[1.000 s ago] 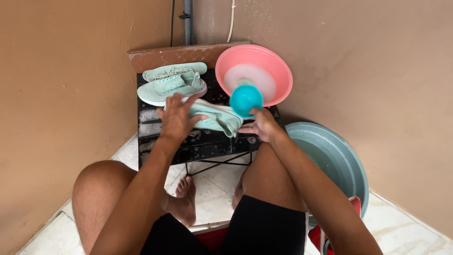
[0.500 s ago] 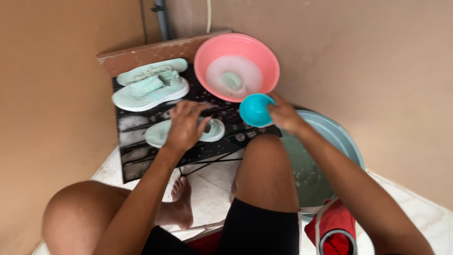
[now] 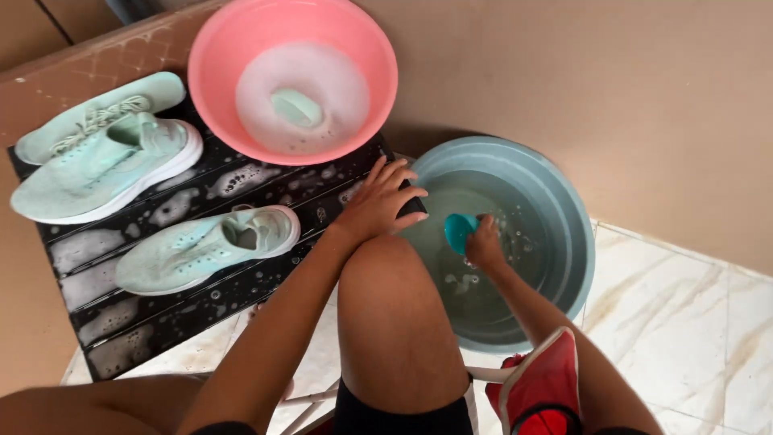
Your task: The person scrubs a pair of light green sneakers with a soapy cloth, then rinses them by pouring water from a blue cup. They repeat the process for the second shoe and finally place both shoes on a black rack.
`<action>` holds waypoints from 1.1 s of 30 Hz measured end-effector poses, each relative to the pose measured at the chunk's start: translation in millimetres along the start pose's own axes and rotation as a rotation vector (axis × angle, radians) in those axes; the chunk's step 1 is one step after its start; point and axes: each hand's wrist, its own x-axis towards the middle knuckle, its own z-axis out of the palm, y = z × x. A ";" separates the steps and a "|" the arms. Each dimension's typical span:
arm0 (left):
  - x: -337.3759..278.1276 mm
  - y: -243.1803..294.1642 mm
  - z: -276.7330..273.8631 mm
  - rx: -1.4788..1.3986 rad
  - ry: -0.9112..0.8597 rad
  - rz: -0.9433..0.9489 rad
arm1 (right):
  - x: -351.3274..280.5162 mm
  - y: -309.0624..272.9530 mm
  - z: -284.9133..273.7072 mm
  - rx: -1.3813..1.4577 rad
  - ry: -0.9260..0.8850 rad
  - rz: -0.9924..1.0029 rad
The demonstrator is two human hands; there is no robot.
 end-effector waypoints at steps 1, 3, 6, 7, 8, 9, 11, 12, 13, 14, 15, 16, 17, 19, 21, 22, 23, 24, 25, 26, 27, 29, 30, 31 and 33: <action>1.0 1.8 -0.1 -0.004 -0.011 -0.001 | -16.4 -13.5 9.9 0.005 -0.003 0.010; -4.1 5.2 -4.4 0.057 0.015 0.026 | -52.3 -44.8 35.8 -0.385 0.064 0.000; -2.6 4.2 -1.2 0.061 0.008 0.026 | -37.4 6.2 92.3 -0.337 -0.013 0.058; -6.1 5.6 -3.4 0.068 -0.003 0.024 | -48.0 8.8 111.3 -0.326 -0.019 0.058; -4.4 6.6 -4.5 0.074 0.000 0.024 | -51.8 11.0 122.9 -0.159 -0.021 0.164; -3.5 7.6 -6.1 0.080 0.004 0.024 | -56.3 12.7 135.0 0.009 -0.024 0.268; -5.2 6.2 -0.8 0.072 -0.009 0.014 | -50.8 13.2 137.0 0.225 -0.088 0.354; -3.3 2.5 -2.2 0.072 -0.018 0.013 | -41.0 8.4 137.7 0.448 -0.146 0.428; -2.5 1.3 -3.5 0.080 -0.008 0.012 | -42.2 6.2 135.1 0.445 -0.147 0.416; -3.1 0.8 -4.7 0.042 -0.043 -0.011 | -44.6 4.6 132.1 0.610 -0.121 0.417; -4.3 0.8 -6.7 0.004 -0.077 -0.034 | -47.7 2.4 129.2 0.775 -0.096 0.416; -1.5 9.4 -22.4 0.012 -0.062 -0.037 | -51.5 -11.1 112.5 0.768 -0.101 0.400; 0.5 18.5 -38.6 -0.155 -0.112 -0.138 | -56.2 -24.9 95.9 0.862 -0.091 0.343; 5.5 38.1 -83.8 -0.312 -0.146 -0.233 | -58.3 -55.4 59.2 0.953 -0.088 0.266; 3.4 69.7 -135.4 -0.487 -0.070 -0.314 | -69.7 -79.5 16.4 0.935 -0.082 0.160; -6.3 73.9 -153.8 -0.479 -0.053 -0.318 | -71.9 -92.3 -5.9 0.929 -0.095 0.146; -16.5 78.9 -172.7 -0.288 0.010 -0.318 | -74.8 -105.9 -28.3 0.872 -0.104 0.133; -25.4 84.2 -193.6 -0.092 0.073 -0.315 | -75.0 -122.2 -51.0 0.819 -0.112 0.114; -45.7 64.6 -195.9 -0.078 0.092 -0.320 | -73.5 -133.1 -70.4 0.814 -0.125 0.093; -68.7 44.4 -198.9 0.026 0.113 -0.462 | -71.1 -144.1 -85.3 0.788 -0.142 0.083; -92.2 24.7 -202.7 0.130 0.137 -0.604 | -69.0 -155.4 -100.2 0.762 -0.159 0.073; -130.2 27.9 -228.5 0.204 0.128 -0.687 | -77.0 -200.1 -115.5 0.749 -0.173 0.056; -153.0 32.3 -236.6 0.256 0.090 -0.777 | -85.1 -217.4 -121.7 0.735 -0.182 0.074; -165.5 29.0 -234.5 0.266 0.108 -0.787 | -83.7 -232.4 -119.2 0.731 -0.196 0.057; -183.2 19.1 -231.0 0.150 0.050 -0.968 | -82.8 -260.3 -117.1 0.734 -0.215 0.051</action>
